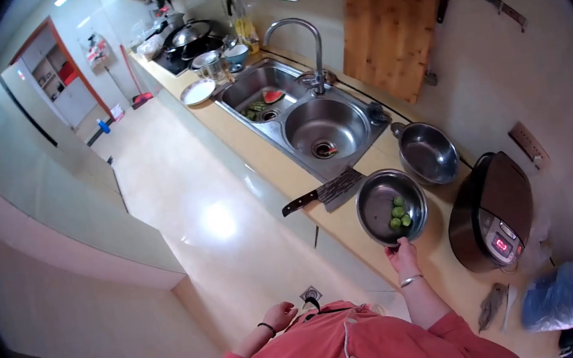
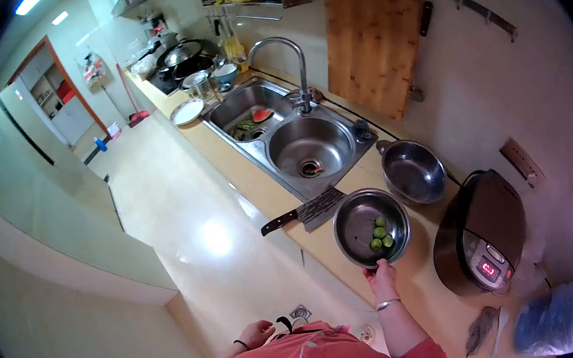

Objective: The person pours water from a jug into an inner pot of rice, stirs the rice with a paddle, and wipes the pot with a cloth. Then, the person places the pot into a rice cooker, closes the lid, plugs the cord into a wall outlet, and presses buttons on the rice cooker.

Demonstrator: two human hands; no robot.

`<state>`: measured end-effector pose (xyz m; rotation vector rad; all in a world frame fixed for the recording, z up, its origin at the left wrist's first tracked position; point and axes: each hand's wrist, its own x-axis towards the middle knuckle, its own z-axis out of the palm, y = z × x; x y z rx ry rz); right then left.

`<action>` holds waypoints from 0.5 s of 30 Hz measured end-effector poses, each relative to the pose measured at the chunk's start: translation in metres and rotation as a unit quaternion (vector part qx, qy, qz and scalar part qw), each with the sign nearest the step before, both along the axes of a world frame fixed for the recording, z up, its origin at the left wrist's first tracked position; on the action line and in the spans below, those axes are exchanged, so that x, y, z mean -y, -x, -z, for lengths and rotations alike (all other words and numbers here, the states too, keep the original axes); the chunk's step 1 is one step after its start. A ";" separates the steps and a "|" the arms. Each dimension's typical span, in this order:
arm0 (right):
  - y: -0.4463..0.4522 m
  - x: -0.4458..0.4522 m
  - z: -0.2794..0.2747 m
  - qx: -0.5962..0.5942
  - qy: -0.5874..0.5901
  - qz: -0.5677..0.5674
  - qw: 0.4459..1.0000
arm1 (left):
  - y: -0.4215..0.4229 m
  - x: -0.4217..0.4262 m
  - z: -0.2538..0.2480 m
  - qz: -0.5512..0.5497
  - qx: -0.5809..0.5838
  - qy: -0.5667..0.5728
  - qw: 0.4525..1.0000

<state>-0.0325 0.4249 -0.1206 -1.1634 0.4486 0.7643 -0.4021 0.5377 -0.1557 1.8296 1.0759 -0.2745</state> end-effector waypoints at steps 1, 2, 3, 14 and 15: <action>0.000 0.001 0.001 0.002 0.002 0.009 1.000 | 0.004 -0.001 0.003 -0.006 0.010 0.004 1.000; -0.003 -0.001 0.003 0.001 -0.010 0.030 1.000 | 0.004 -0.003 0.002 -0.014 0.020 0.008 1.000; -0.004 -0.003 0.005 -0.002 -0.022 0.052 0.998 | 0.005 -0.004 0.000 -0.010 0.005 0.016 1.000; 0.038 0.014 -0.009 0.055 0.014 -0.202 0.978 | 0.060 0.013 0.152 0.045 0.033 0.229 0.972; 0.048 0.018 -0.009 0.064 0.026 -0.259 0.963 | 0.064 0.013 0.151 0.053 0.024 0.228 0.972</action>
